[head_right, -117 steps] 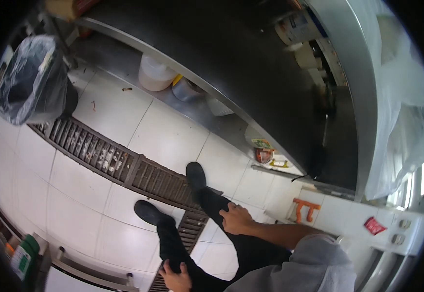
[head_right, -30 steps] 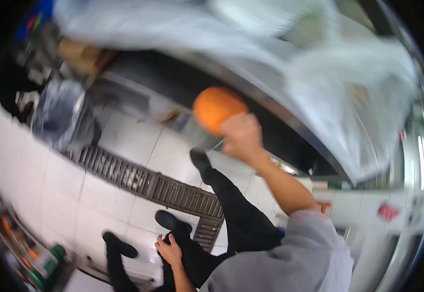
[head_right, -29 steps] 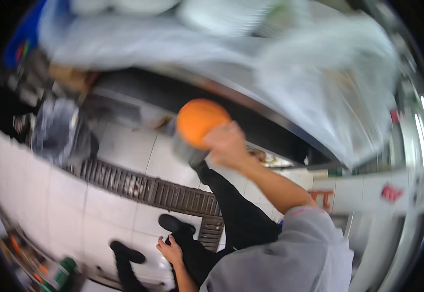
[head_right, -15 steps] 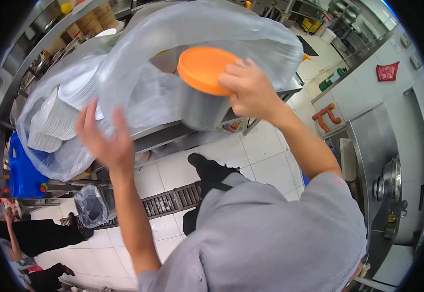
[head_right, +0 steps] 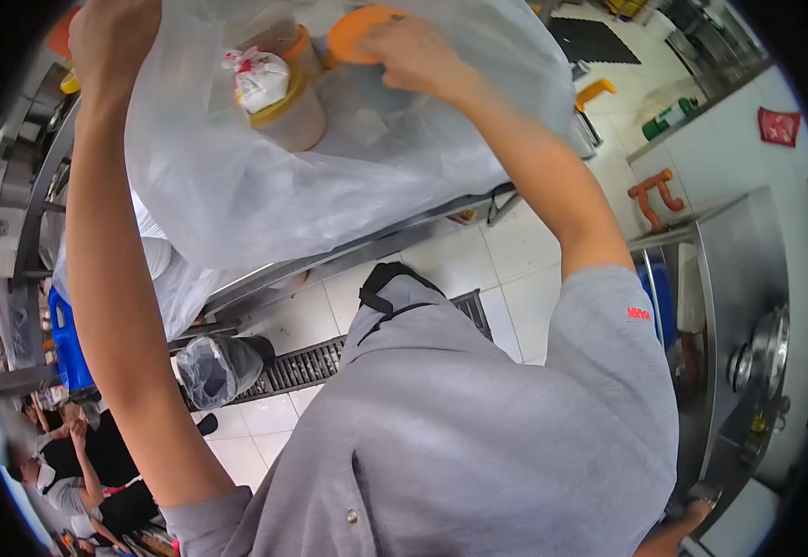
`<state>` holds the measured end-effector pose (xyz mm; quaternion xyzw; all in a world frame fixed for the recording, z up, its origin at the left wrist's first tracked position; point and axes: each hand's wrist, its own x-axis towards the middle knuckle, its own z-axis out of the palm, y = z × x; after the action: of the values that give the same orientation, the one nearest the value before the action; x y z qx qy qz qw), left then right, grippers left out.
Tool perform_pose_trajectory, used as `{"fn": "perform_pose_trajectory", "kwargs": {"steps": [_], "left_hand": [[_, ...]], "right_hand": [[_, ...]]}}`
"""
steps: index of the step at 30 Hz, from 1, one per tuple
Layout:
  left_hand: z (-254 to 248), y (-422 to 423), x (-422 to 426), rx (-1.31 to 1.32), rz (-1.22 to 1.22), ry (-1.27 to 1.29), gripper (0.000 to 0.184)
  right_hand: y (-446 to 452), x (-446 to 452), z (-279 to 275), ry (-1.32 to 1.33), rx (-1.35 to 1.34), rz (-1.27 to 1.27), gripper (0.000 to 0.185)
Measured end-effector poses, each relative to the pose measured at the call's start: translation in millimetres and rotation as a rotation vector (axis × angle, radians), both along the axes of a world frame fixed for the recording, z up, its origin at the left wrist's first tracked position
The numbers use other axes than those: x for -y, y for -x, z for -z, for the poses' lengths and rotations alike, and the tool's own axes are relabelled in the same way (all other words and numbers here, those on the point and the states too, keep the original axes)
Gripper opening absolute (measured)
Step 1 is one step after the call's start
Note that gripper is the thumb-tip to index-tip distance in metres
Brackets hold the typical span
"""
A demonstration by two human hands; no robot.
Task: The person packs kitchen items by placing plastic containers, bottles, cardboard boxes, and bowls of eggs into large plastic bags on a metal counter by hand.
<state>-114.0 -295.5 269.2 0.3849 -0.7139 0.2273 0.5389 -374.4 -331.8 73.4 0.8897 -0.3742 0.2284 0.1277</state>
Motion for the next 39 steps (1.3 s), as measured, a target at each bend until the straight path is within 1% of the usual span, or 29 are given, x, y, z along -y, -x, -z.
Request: {"fn": "perform_pose_trajectory", "kwargs": {"steps": [2, 3, 5, 7, 9, 10, 11, 13, 14, 15, 16, 18, 19, 21, 22, 23, 25, 27, 28, 30, 31, 33, 34, 36, 37, 38, 39], "left_hand": [[-12.6, -4.2, -14.8, 0.089, -0.002, -0.011, 0.022], [-15.3, -3.9, -21.3, 0.090, -0.022, -0.006, 0.022], [-20.0, -6.8, -29.4, 0.135, -0.015, -0.023, 0.020], [-30.4, -22.6, -7.9, -0.161, 0.185, -0.295, 0.018], [-21.4, -3.6, -39.2, 0.158, -0.067, -0.032, 0.017], [-19.4, -5.0, -37.7, 0.203, -0.078, 0.002, 0.013], [-16.8, -5.4, -35.7, 0.194, -0.082, 0.005, 0.013], [-10.2, -0.8, -30.3, 0.251, -0.052, 0.023, 0.011], [-6.1, 4.7, -25.9, 0.178, 0.029, 0.013, 0.011], [-3.8, 7.9, -21.3, 0.175, 0.028, 0.007, 0.011], [-3.3, 11.0, -17.5, 0.170, 0.066, 0.035, 0.011], [-5.5, 18.0, -4.2, 0.166, 0.096, 0.065, 0.010], [-7.4, 23.7, -1.1, 0.167, 0.139, 0.131, 0.009], [-15.0, 32.5, 6.7, 0.175, 0.186, 0.200, 0.007], [-20.0, 35.0, 6.3, 0.214, 0.227, 0.202, 0.005], [-22.7, 36.4, 6.4, 0.237, 0.247, 0.205, 0.004], [-28.2, 37.7, 6.8, 0.297, 0.284, 0.207, 0.004], [-32.4, 36.0, 9.7, 0.335, 0.299, 0.211, 0.005], [-32.5, 33.2, 9.9, 0.346, 0.303, 0.112, 0.005], [-28.6, 28.7, 14.3, 0.356, 0.291, 0.010, 0.006], [-22.6, 29.1, 16.9, 0.380, 0.240, 0.028, 0.006], [-14.1, 24.9, 19.3, 0.406, 0.179, 0.038, 0.006], [-11.7, 22.4, 19.1, 0.414, 0.129, 0.016, 0.005], [-5.0, 19.1, 20.6, 0.416, 0.091, -0.027, 0.004], [-6.4, 16.5, 24.9, 0.381, 0.168, -0.016, 0.004], [-6.5, 12.7, 24.8, 0.364, 0.198, -0.008, 0.004], [-6.5, 8.8, 24.4, 0.347, 0.229, 0.000, 0.004]], "right_hand": [[-3.7, 14.1, -16.7, -0.173, 0.115, 0.212, 0.050], [-1.3, 28.7, -18.1, -0.168, 0.115, 0.192, 0.050], [13.1, 78.6, -6.7, -0.352, 0.147, 0.102, 0.057], [35.7, 117.9, 27.8, -0.182, 0.384, -0.052, 0.056], [54.6, 112.2, 25.2, -0.166, 0.356, 0.141, 0.056], [58.6, 110.4, 21.4, -0.168, 0.347, 0.133, 0.056], [64.1, 111.4, 15.4, -0.207, 0.241, 0.365, 0.054], [67.6, 109.7, 13.0, -0.243, 0.129, 0.596, 0.053], [68.6, 107.8, 12.5, -0.101, 0.086, 0.584, 0.052], [68.8, 105.4, 14.9, 0.032, 0.043, 0.571, 0.052], [64.7, 106.6, 10.7, 0.029, 0.040, 0.569, 0.052], [54.5, 121.1, -2.6, -0.110, 0.014, 0.604, 0.049], [56.8, 128.3, 2.8, -0.119, 0.012, 0.604, 0.049], [59.5, 150.2, 8.7, 0.006, -0.069, 0.545, 0.048], [57.7, 160.9, 11.6, 0.001, -0.062, 0.546, 0.048], [54.3, 171.9, 14.6, -0.036, -0.139, 0.596, 0.047], [53.5, 192.3, 20.8, -0.063, -0.209, 0.645, 0.047], [50.7, 207.0, 33.5, 0.075, -0.224, 0.673, 0.046], [53.6, 216.3, 43.5, 0.075, -0.225, 0.666, 0.046], [68.5, 241.1, 60.9, 0.220, -0.093, 0.601, 0.042], [74.6, 252.7, 66.6, 0.269, -0.047, 0.571, 0.041], [81.1, 267.3, 75.4, -0.014, -0.216, 0.710, 0.039], [75.2, 268.4, 72.3, -0.011, -0.215, 0.699, 0.039], [76.4, 246.6, 75.3, -0.113, -0.079, 0.576, 0.039], [75.0, 239.0, 76.9, -0.117, -0.083, 0.576, 0.039], [70.1, 233.8, 75.8, 0.009, -0.106, 0.562, 0.040], [64.2, 229.6, 72.0, 0.079, -0.115, 0.544, 0.041]]}}
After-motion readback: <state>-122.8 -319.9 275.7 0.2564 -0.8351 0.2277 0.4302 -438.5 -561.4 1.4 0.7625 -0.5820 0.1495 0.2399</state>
